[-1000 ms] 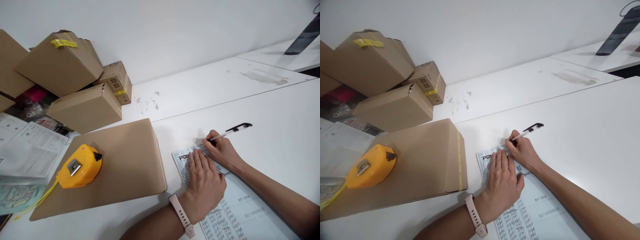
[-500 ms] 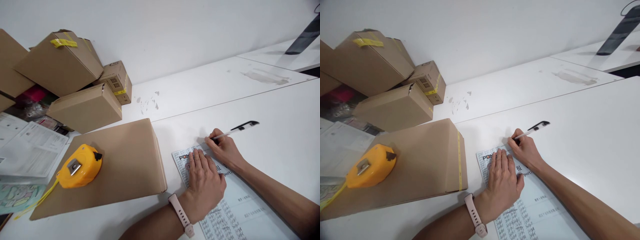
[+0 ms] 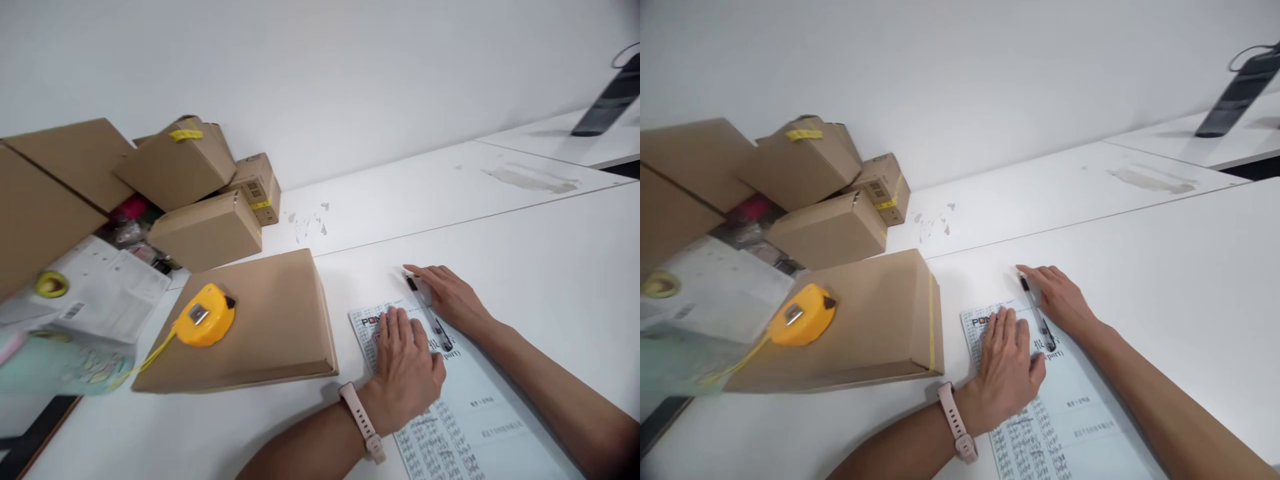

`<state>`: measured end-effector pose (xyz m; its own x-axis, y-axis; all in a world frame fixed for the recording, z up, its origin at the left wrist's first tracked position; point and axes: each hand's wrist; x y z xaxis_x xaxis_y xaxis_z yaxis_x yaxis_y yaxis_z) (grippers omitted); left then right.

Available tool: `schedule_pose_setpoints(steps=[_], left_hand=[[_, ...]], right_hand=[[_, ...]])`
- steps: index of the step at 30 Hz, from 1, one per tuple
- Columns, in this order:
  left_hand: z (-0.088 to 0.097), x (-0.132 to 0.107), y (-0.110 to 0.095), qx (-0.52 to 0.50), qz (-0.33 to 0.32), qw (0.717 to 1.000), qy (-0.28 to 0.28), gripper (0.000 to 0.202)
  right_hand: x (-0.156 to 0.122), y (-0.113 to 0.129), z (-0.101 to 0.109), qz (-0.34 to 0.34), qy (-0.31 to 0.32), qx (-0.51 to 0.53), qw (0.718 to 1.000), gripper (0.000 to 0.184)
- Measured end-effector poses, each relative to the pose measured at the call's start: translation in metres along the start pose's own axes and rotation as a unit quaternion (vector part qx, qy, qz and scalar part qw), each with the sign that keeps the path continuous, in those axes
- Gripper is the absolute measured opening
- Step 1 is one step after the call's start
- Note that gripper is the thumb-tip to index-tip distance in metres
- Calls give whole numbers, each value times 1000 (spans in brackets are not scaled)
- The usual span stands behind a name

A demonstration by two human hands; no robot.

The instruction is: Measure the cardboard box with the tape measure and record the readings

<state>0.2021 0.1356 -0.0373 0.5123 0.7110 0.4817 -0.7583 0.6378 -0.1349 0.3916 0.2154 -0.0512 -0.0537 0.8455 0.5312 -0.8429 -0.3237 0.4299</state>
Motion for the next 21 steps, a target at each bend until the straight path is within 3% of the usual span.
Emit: schedule_pose_setpoints(steps=[2, 5, 7, 9, 13, 15, 17, 19, 21], left_hand=[[22, -1, -8, -5, -42, 999, -31, 47], [76, -6, -23, -13, -92, 990, -105, 39], [119, -12, -23, -13, -42, 980, -196, 32], [157, -20, -5, -24, 6, 947, -319, 26], [206, -38, 74, 87, 103, 901, -412, 27], [219, -47, 114, 123, 190, 900, -373, 42], [227, -53, 141, 87, 301, 899, -306, 65], [234, -56, 156, 15, 380, 888, -257, 78], [237, -57, 163, -50, 408, 880, -238, 77]], right_hand=[[-1, 0, -1, -13, -23, 6, 1000, 52], [-2, -1, -2, -23, -40, 24, 999, 46], [-2, -3, -3, -22, -42, 22, 999, 45], [-3, -4, -4, -27, -41, 8, 999, 43], [-5, 0, -3, -43, -64, -6, 997, 36], [-5, 2, 0, -49, -91, 7, 995, 34], [-3, 4, 4, -70, -114, 31, 990, 30], [1, 7, 12, -95, -127, 50, 986, 25], [8, 14, 25, -106, -141, 51, 983, 23]])
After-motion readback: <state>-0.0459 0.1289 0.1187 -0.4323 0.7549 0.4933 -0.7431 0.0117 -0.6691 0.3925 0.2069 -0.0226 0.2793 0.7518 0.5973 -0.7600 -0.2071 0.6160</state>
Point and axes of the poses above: each hand's wrist, its own x-axis towards the middle knuckle, its own z-axis out of the back of the hand, y = z × x, and after that the axes turned 11 degrees about -y, right-handed
